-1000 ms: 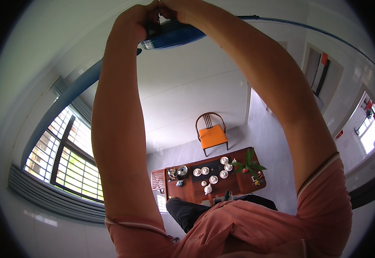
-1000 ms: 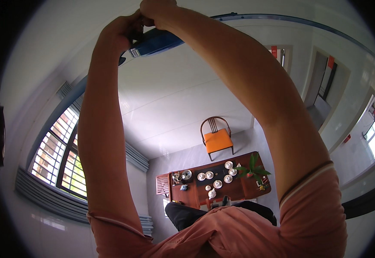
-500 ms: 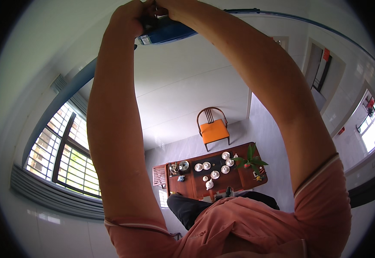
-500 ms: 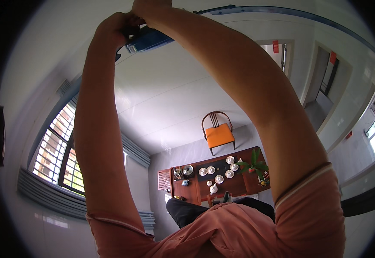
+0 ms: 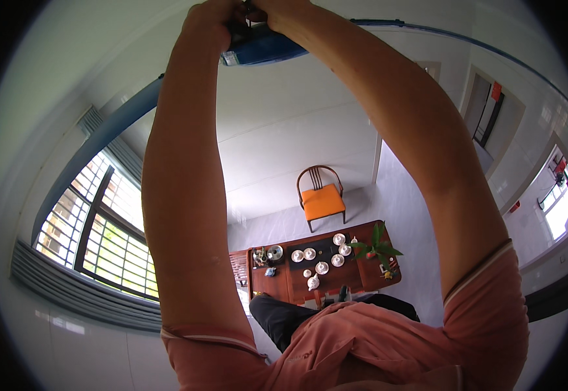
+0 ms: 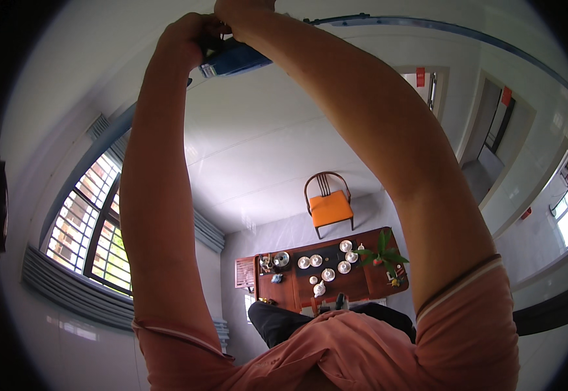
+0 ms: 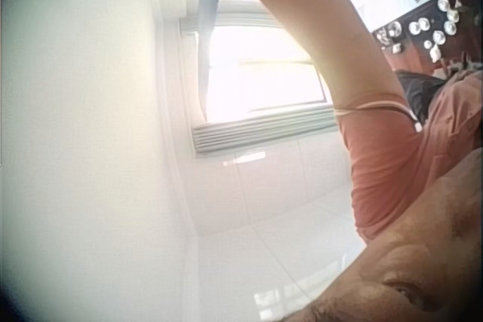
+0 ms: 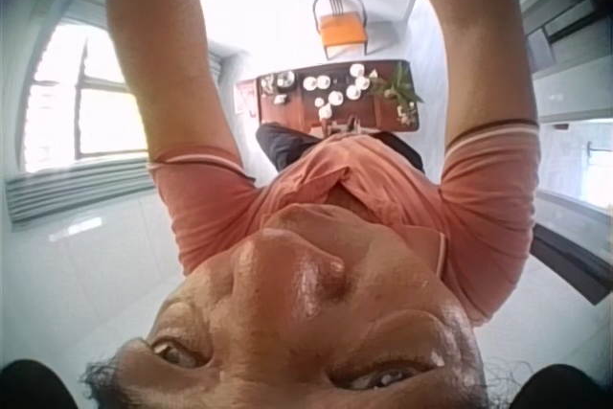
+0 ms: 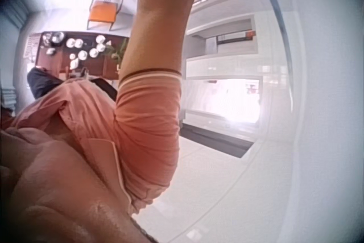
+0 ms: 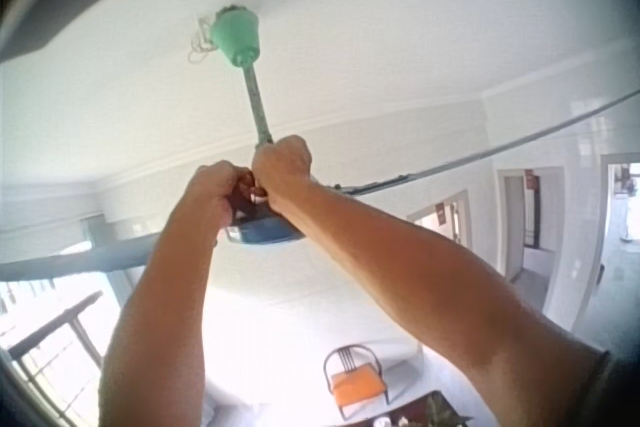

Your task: The person connects wires and secures a connector to a blue ceiling fan using a small screwdriver.

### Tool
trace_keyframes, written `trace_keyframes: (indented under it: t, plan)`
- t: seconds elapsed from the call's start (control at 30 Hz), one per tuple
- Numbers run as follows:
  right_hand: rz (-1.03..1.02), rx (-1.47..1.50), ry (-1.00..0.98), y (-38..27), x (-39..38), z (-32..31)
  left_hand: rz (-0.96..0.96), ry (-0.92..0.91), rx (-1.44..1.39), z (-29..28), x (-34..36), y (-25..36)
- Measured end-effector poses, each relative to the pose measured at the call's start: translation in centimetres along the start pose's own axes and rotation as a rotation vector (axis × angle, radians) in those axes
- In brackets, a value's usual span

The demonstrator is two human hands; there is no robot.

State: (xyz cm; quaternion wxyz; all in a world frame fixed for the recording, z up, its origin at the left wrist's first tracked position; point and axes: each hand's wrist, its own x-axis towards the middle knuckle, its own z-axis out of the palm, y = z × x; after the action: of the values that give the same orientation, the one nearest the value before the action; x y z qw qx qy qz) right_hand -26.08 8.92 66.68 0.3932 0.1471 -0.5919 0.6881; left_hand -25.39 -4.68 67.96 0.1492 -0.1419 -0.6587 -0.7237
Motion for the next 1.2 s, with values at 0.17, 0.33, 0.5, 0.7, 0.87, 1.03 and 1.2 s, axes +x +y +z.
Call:
trace_keyframes:
  t: [0.17,0.33,0.5,0.7,0.87,1.03,1.2]
  plan:
    - [0.104,0.249,-0.384,-0.1,0.8,-1.2,-0.055,-0.05,0.023,-0.1,-0.4,0.7]
    - [0.186,0.316,-0.218,-2.2,-0.4,-2.9,-0.028,0.068,0.08,3.0,-4.0,1.2]
    - [0.04,0.069,0.046,-2.8,-1.8,-1.9,-0.038,0.099,0.202,2.4,-2.8,1.5]
    - [0.11,-0.078,-0.078,-4.1,-2.9,-2.2,-0.107,0.026,0.132,0.0,0.1,1.0]
    - [0.091,-0.127,0.002,-3.4,-2.1,-2.5,0.002,0.123,0.167,2.5,-3.2,0.9]
    - [0.139,-0.062,-0.093,-4.0,-3.2,-2.2,-0.029,0.11,0.099,0.3,-2.2,0.9]
    - [-0.277,-0.475,-0.023,-1.1,-0.4,-1.3,-0.037,0.1,0.098,0.3,-1.8,0.1]
